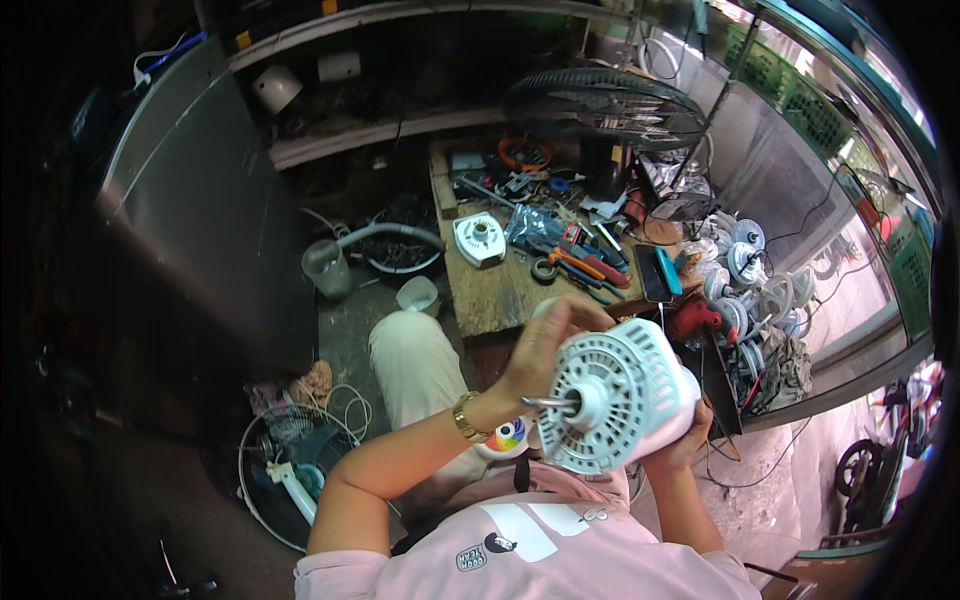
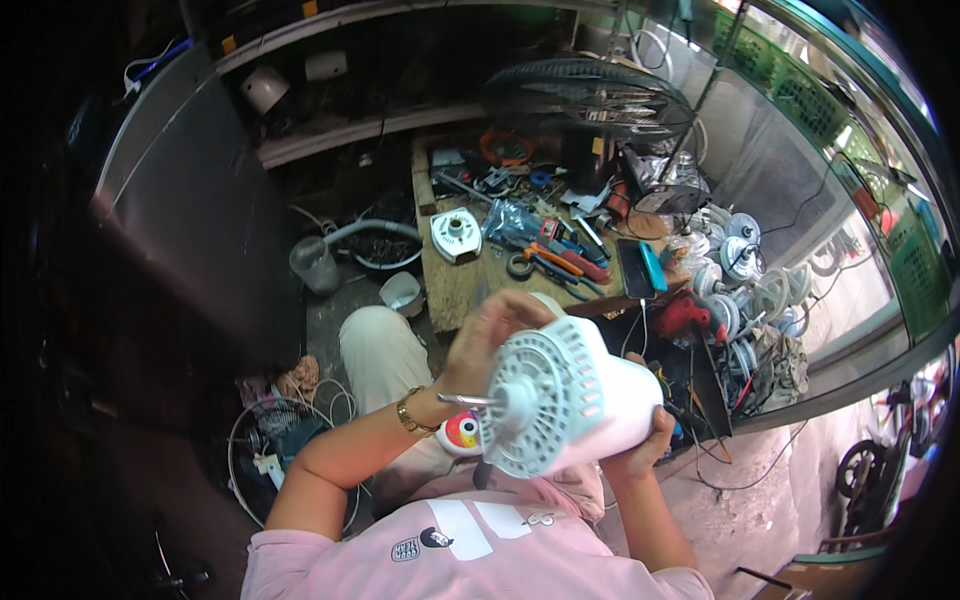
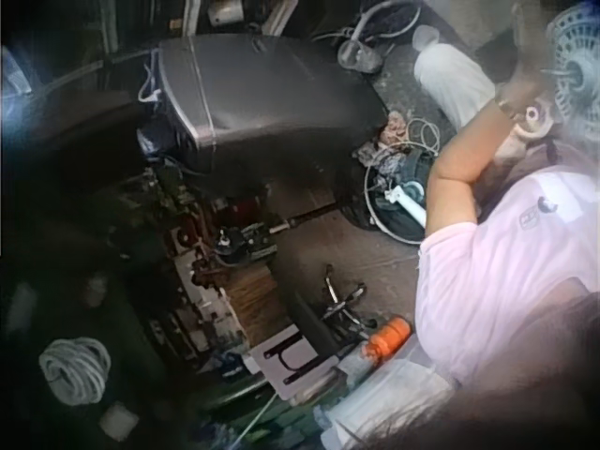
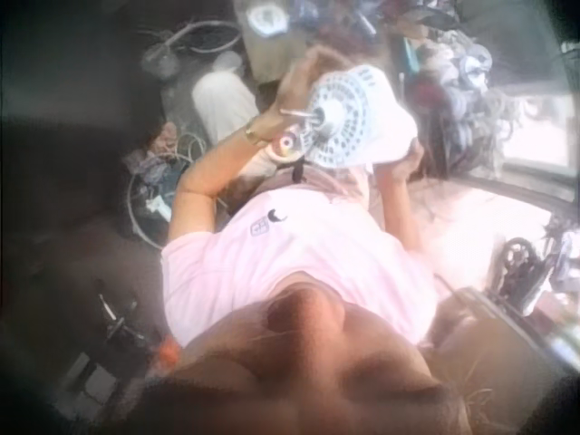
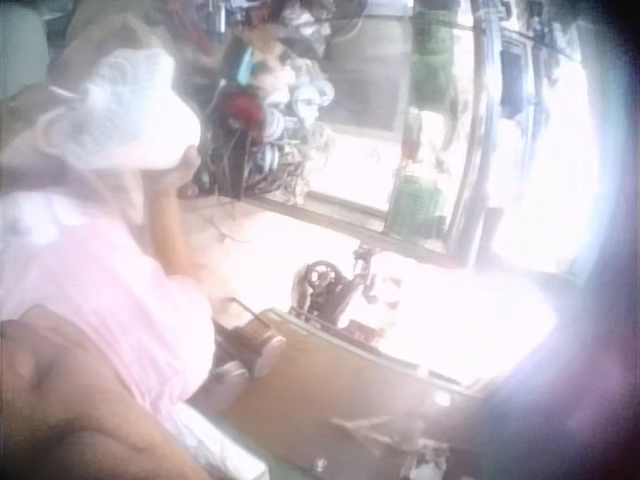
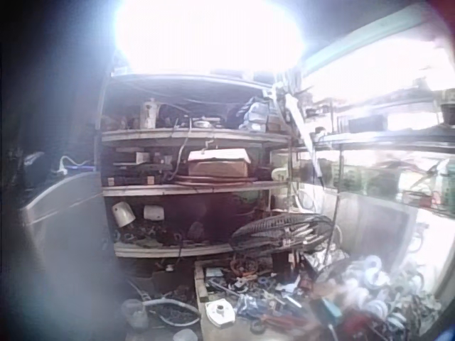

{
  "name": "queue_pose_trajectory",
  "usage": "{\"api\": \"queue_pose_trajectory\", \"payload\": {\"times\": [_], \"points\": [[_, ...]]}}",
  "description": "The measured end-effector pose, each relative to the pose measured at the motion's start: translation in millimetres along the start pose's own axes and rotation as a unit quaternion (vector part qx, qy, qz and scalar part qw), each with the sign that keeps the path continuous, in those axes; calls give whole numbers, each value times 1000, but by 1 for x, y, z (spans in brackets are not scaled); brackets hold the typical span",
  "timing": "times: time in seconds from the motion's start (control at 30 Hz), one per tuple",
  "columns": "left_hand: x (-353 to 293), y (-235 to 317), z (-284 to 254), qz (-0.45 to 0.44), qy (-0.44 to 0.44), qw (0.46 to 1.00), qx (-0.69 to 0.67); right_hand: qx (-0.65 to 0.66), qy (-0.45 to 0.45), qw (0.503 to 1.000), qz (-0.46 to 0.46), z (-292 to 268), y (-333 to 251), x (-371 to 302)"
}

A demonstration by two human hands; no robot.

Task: The person assembles a small white fan by securing the motor housing to the base with a screwdriver, then attaching the front grille and fan blade. The person uses a screwdriver to tighten screws and aligns the components by hand.

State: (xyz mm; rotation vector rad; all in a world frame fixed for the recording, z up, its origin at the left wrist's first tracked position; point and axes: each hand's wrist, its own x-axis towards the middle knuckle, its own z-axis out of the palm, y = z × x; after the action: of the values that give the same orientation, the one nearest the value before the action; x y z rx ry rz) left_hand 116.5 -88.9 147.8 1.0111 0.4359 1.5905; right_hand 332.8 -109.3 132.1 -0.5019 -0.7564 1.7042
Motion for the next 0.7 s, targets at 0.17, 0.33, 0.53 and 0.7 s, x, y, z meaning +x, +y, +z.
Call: {"api": "queue_pose_trajectory", "payload": {"times": [0.17,0.33,0.53,0.7], "points": [[-14,38,-16,218,-6,947,235,-23,16,999,23,15,-3,17],[-49,22,-8,170,-19,936,307,-20,52,997,60,29,2,24],[-48,46,-11,216,95,967,99,-36,41,996,63,34,2,26],[-48,44,-22,253,122,956,79,-34,49,994,94,41,4,24]]}}
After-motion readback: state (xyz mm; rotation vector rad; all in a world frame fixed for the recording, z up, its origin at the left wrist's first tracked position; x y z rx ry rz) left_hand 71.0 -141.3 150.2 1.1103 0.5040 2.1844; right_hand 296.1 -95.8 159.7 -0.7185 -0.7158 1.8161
